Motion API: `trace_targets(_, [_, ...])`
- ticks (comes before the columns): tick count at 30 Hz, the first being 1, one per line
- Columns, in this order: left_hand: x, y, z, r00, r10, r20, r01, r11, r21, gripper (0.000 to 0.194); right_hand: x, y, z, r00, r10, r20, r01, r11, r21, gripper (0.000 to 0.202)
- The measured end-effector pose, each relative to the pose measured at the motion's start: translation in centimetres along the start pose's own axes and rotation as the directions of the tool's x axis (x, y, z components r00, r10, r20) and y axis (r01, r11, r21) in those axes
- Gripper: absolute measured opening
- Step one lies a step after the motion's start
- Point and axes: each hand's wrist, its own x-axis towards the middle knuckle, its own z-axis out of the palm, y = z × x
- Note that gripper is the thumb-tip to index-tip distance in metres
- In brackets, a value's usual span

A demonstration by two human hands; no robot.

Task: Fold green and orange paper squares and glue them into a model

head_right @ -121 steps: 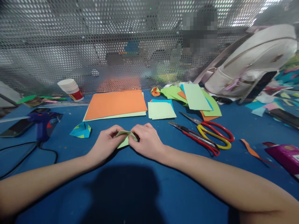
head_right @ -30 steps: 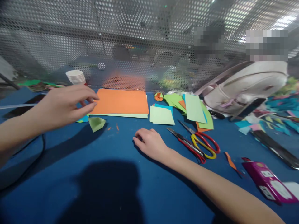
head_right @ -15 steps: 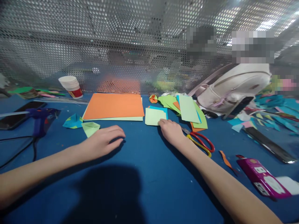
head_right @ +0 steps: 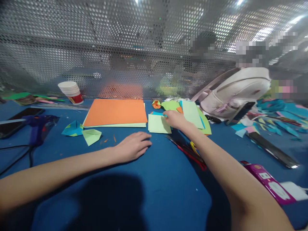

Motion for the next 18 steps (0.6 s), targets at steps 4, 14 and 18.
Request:
trace_targets(4, [3.6,-1.3,1.9,0.999,-0.035,-0.008,0.035,0.995,0.094,0.039,3.8,1.4,1.0,1.000,0.013,0.014,-0.013,1.000,-0.022,0.041])
trace_targets(14, [4.7,-1.7,3.8,0.996,-0.084,-0.014,0.085,0.993,0.087,0.042,5.5,3.1,0.6,0.995,-0.067,0.070,0.063,0.996,0.058,0.031])
trace_targets(18, [4.7,-1.8,4.2,0.997,-0.054,-0.047,0.058,0.995,0.082,0.041,5.3,3.8,0.4,0.993,-0.097,0.063,0.088,0.988,0.128,0.022])
